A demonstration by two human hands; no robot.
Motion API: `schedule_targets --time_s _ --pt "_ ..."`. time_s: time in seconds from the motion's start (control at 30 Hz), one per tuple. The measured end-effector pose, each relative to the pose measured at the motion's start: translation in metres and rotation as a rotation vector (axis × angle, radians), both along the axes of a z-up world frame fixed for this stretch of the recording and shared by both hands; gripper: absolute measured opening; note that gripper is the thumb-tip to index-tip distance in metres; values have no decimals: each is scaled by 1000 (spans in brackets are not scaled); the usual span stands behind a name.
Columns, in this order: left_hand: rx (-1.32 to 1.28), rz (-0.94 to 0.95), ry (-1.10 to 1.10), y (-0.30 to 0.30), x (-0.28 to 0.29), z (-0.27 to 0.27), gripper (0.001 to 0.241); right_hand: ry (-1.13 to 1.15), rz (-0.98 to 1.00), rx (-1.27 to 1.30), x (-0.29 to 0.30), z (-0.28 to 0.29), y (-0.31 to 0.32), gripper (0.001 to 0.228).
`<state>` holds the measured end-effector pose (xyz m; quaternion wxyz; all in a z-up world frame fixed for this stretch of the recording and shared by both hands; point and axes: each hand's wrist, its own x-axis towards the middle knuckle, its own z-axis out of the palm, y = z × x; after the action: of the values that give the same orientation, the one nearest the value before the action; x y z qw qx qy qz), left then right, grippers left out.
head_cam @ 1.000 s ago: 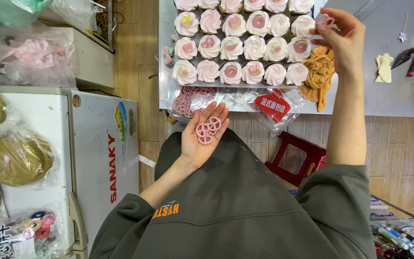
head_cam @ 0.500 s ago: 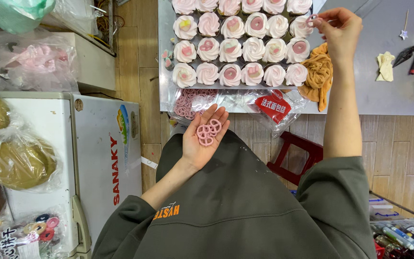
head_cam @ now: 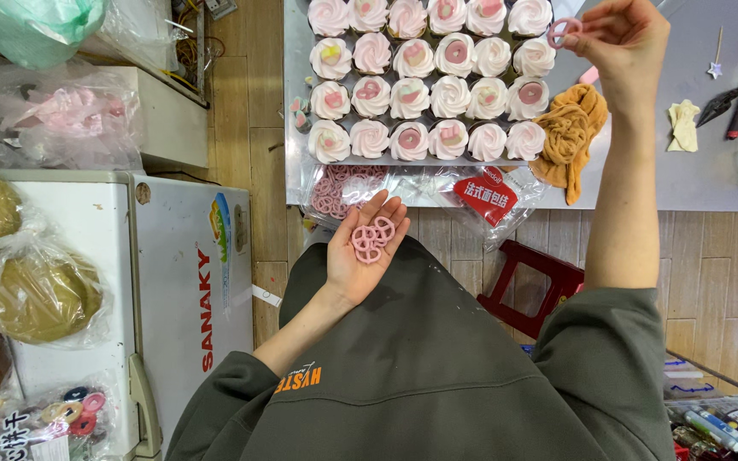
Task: The person places small pink pretzel-shaped decorations onto a tray of rose-shaped cupcakes. They then fold and place orange napkins under the tray.
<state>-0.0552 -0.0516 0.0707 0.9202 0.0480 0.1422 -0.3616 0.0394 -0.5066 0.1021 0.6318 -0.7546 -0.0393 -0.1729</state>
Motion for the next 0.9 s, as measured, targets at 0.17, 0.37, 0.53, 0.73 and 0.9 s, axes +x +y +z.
schedule_targets --time_s 0.17,0.37,0.53,0.73,0.9 --pt "12 -2 -2 0 -1 -1 49 56 -16 -193 7 -8 -15 12" --pt "19 -1 -8 -1 -1 -2 49 56 -95 -678 22 -21 -13 14" --pt "31 -5 -13 -1 0 -3 49 -4 -110 -827 33 -32 -12 19" --pt "37 -5 -18 0 1 -4 50 13 -131 -903 38 -42 -11 22" --pt "42 -4 -10 -2 2 -4 50 -77 -177 -939 33 -36 -1 25"
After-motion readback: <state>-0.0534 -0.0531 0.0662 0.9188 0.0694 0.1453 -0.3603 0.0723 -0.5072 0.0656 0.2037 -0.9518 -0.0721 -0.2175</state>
